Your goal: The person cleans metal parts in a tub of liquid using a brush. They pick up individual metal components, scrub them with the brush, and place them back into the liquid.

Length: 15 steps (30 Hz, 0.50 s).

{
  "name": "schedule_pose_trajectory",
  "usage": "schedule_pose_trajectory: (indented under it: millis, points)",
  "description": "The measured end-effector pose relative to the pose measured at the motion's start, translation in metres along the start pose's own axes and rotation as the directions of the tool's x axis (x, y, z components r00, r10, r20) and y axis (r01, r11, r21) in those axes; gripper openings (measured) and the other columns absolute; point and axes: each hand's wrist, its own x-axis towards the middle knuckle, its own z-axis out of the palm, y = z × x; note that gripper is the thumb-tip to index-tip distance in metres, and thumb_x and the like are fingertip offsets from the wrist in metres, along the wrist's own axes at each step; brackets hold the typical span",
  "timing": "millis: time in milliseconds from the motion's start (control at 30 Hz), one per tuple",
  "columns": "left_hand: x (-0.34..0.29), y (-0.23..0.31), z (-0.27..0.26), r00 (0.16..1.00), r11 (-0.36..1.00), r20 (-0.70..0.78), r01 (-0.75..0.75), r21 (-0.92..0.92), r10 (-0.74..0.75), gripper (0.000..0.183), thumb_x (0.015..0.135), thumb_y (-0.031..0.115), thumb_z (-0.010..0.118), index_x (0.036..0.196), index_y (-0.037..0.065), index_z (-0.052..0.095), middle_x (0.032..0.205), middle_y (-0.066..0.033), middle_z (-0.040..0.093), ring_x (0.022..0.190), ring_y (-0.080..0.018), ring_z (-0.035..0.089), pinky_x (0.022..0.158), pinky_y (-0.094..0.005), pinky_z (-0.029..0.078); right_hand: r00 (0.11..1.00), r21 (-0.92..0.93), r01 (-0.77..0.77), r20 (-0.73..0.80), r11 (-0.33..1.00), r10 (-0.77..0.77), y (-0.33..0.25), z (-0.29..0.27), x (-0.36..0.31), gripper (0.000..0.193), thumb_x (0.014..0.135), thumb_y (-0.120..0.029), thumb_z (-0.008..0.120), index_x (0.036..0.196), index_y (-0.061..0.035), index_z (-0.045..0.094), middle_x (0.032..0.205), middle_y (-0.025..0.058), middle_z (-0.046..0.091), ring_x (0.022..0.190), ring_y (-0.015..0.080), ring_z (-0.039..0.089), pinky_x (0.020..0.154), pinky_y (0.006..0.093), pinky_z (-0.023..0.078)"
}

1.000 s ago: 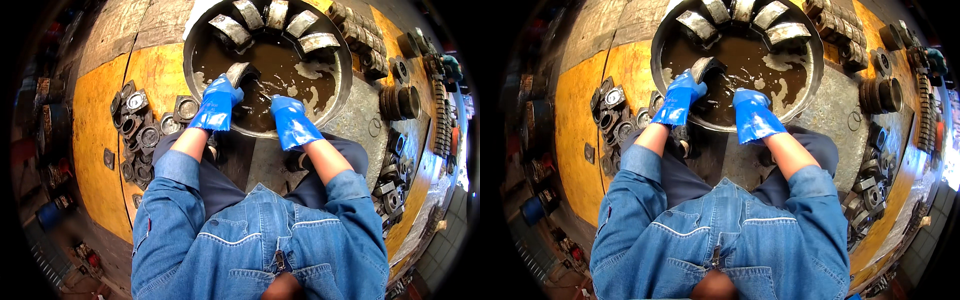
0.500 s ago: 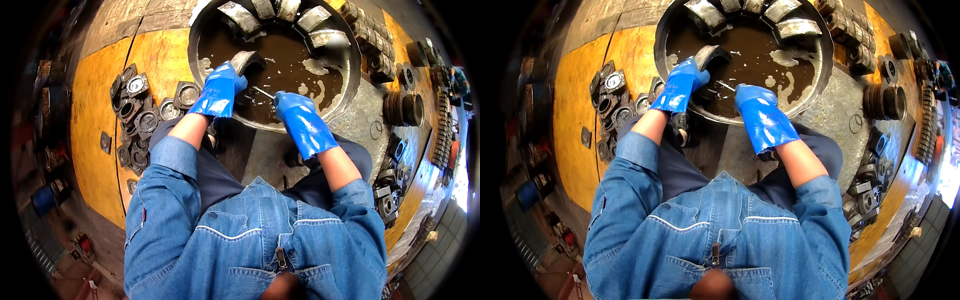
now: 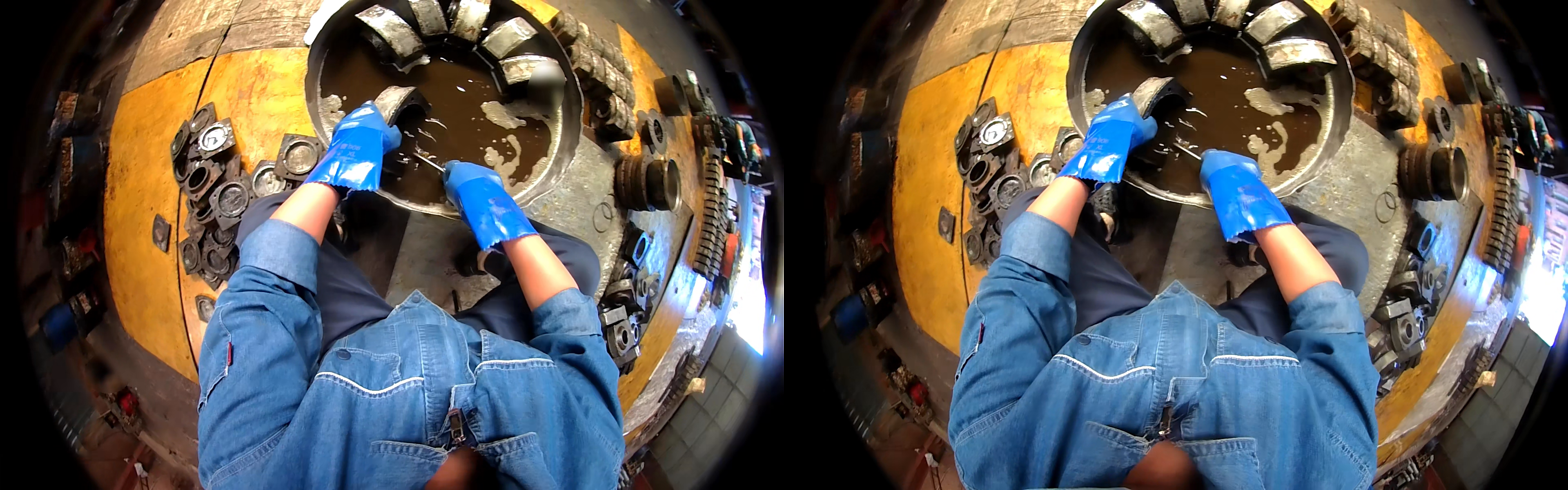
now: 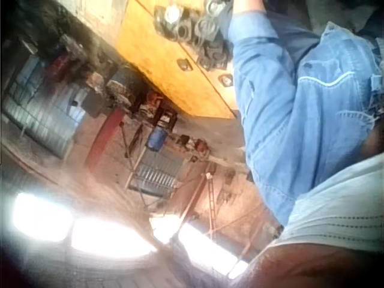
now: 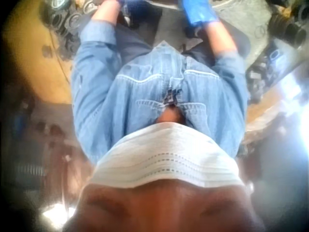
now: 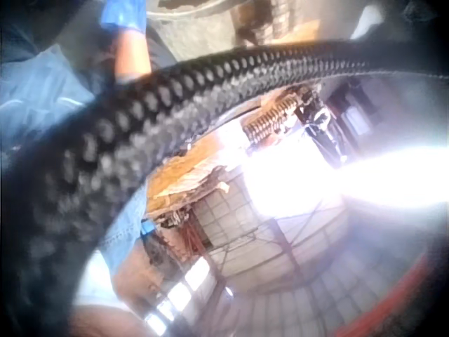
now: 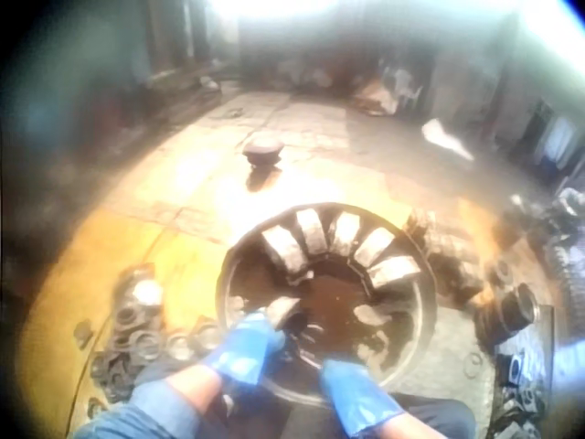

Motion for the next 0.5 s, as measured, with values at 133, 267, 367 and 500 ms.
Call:
schedule_pose_trajectory:
  millis: [133,267,367,500]
  points:
    - [-0.001,-0.006,0.000,1.000,1.000,-0.015,0.005,-0.024,-0.006,0.067,0.081,0.038,0.074,0.135,-0.001,0.066,0.131,-0.0285,0.071,0.124,-0.0409,0.068,0.106,-0.0463,0.054,0.993,-0.118,0.083,-0.072,0.990,-0.091,0.000,-0.022,-0.058,0.031,0.102,-0.018,0.055,0.128,-0.0143,0.072,0.123,0.0155,0.076,0.115,0.0360,0.074,0.095,0.0493,0.059]
    - [-0.006,-0.010,-0.002,0.993,0.989,-0.035,-0.113,-0.094,0.110,0.064,0.080,0.041,0.076,0.125,-0.004,0.071,0.123,-0.0315,0.072,0.119,-0.0443,0.069,0.102,-0.0473,0.056,0.941,-0.388,0.030,-0.301,0.921,-0.158,0.022,0.002,-0.090,0.035,0.109,-0.032,0.050,0.114,-0.0104,0.076,0.099,0.0190,0.078,0.090,0.0392,0.076,0.081,0.0528,0.059]
    - [-0.018,-0.019,0.001,0.960,0.947,-0.141,-0.266,-0.178,0.243,0.068,0.086,0.051,0.077,0.125,-0.005,0.072,0.122,-0.0331,0.071,0.118,-0.0465,0.069,0.102,-0.0486,0.054,0.938,-0.390,-0.087,-0.341,0.917,-0.056,0.032,0.013,-0.096,0.047,0.110,-0.038,0.045,0.101,-0.0063,0.079,0.097,0.0192,0.079,0.087,0.0392,0.076,0.082,0.0521,0.059]
    - [-0.017,-0.022,0.004,0.941,0.900,-0.213,-0.319,-0.299,0.263,0.067,0.101,0.057,0.061,0.121,-0.007,0.071,0.115,-0.0325,0.073,0.113,-0.0464,0.070,0.098,-0.0475,0.052,0.917,-0.332,0.005,-0.375,0.943,-0.137,0.047,0.027,-0.097,0.050,0.111,-0.038,0.044,0.099,-0.0059,0.079,0.098,0.0187,0.079,0.087,0.0393,0.076,0.085,0.0499,0.058]
